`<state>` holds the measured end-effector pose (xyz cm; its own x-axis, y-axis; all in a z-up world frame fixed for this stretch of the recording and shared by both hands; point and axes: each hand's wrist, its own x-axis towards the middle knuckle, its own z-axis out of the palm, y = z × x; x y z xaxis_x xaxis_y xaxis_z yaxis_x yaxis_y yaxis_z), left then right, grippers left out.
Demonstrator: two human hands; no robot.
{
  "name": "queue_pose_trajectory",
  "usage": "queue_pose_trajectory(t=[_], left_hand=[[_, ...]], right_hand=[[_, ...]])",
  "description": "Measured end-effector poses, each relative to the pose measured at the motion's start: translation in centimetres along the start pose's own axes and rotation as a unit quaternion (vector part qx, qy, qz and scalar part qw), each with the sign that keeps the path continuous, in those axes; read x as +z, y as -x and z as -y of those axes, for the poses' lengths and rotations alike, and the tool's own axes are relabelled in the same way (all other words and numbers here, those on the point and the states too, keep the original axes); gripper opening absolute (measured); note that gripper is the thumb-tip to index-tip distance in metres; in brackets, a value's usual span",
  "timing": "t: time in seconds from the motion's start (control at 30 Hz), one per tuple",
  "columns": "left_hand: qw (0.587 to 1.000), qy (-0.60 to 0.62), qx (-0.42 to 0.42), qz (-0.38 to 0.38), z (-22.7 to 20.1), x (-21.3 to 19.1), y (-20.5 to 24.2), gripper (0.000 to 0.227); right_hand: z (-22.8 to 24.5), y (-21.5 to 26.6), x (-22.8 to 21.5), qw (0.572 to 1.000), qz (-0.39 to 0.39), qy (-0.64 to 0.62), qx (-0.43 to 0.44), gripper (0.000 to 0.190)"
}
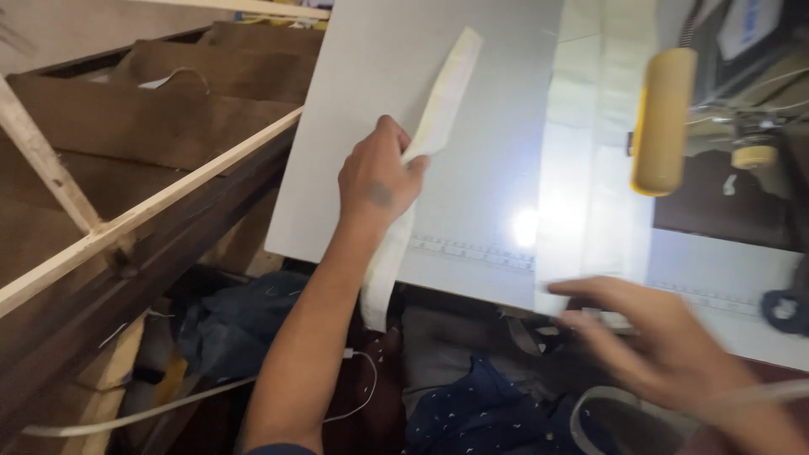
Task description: Cutting a strip of fabric with scissors and preparing it by folding and aligning it on a sewing machine table.
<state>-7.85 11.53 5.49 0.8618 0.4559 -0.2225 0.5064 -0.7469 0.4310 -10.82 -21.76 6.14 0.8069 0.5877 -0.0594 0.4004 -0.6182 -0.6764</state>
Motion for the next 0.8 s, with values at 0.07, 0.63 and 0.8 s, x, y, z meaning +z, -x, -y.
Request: queue_pose_trajectory(t=[0.07,0.63,0.8], left_hand=[[0.973,0.229,0.036,0.021,-0.7,-0.9,1.7,0.022],[0.764,0.625,0.143,-0.073,-8.9,5.6,-0.8,0.02],[0.913,0.352,0.176,-0.105,-10.1,8.5,-3.4,0.023]], right_hand=[[3.9,-2.7,1.5,0.987,0.077,-0.089,-0.109,0.043],[2.0,-1.4,-5.2,0.931,0.073,-0.123,0.335,0.028],[-0.6,-2.6,-9.1,0.891,0.058,-0.038,0.449,0.031]])
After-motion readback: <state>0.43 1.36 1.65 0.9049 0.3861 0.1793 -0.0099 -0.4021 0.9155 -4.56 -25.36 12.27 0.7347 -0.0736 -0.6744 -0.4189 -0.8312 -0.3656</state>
